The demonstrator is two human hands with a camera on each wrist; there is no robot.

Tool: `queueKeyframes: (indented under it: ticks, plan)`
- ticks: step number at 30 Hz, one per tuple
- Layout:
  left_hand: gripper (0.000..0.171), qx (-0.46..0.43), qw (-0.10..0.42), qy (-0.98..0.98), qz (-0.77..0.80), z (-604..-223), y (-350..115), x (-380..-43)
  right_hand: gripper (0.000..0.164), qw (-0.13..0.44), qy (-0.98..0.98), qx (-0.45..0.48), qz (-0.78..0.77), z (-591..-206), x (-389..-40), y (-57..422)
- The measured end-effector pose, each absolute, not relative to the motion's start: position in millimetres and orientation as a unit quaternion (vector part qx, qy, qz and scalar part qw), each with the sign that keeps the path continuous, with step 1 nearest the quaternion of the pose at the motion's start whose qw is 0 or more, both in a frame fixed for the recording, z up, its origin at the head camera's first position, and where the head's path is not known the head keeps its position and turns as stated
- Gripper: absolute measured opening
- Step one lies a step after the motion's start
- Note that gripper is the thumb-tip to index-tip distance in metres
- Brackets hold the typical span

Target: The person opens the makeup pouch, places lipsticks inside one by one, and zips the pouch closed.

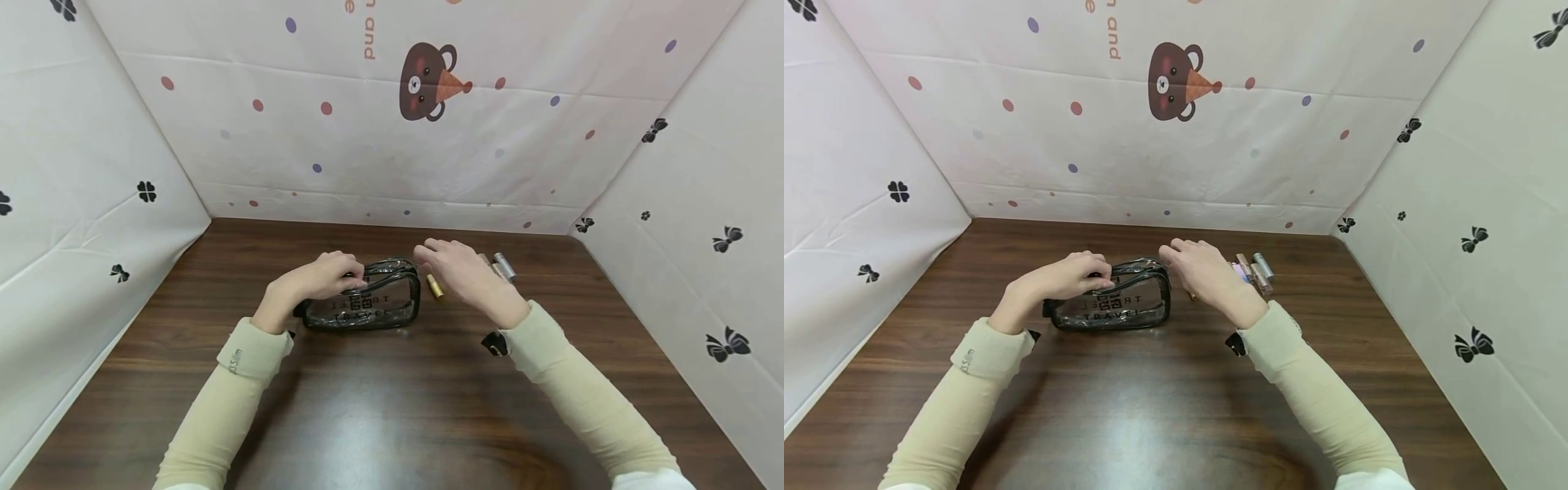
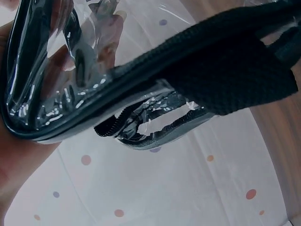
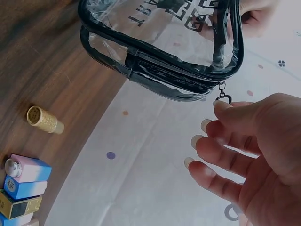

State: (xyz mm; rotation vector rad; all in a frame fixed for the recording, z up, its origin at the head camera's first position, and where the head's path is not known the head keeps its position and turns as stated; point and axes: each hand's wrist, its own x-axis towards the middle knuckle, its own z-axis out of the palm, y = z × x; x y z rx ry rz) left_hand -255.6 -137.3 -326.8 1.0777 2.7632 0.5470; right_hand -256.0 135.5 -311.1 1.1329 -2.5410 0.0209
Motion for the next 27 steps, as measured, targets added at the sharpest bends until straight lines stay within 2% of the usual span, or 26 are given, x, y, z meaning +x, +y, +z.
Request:
queueKeyframes:
  ticks: [7, 12, 18, 27]
  plan:
    - [0.021, 0.359, 0.068, 0.911, 0.189, -325.5, -138.4, -255.2, 0.011, 0.187, -0.898, 0.397, 0.016, -312.6, -255.5, 135.9]
    - [0.024, 0.355, 0.067, 0.915, 0.179, -325.1, -136.5, -254.8, 0.006, 0.172, -0.898, 0.4, 0.059, -315.6, -255.5, 139.1]
    - [0.025, 0.35, 0.066, 0.919, 0.168, -325.8, -135.2, -254.0, 0.01, 0.163, -0.898, 0.396, 0.097, -331.7, -259.1, 144.0]
    - [0.025, 0.346, 0.07, 0.92, 0.169, -326.8, -135.7, -253.3, 0.006, 0.126, -0.908, 0.368, 0.153, -344.8, -259.6, 141.6]
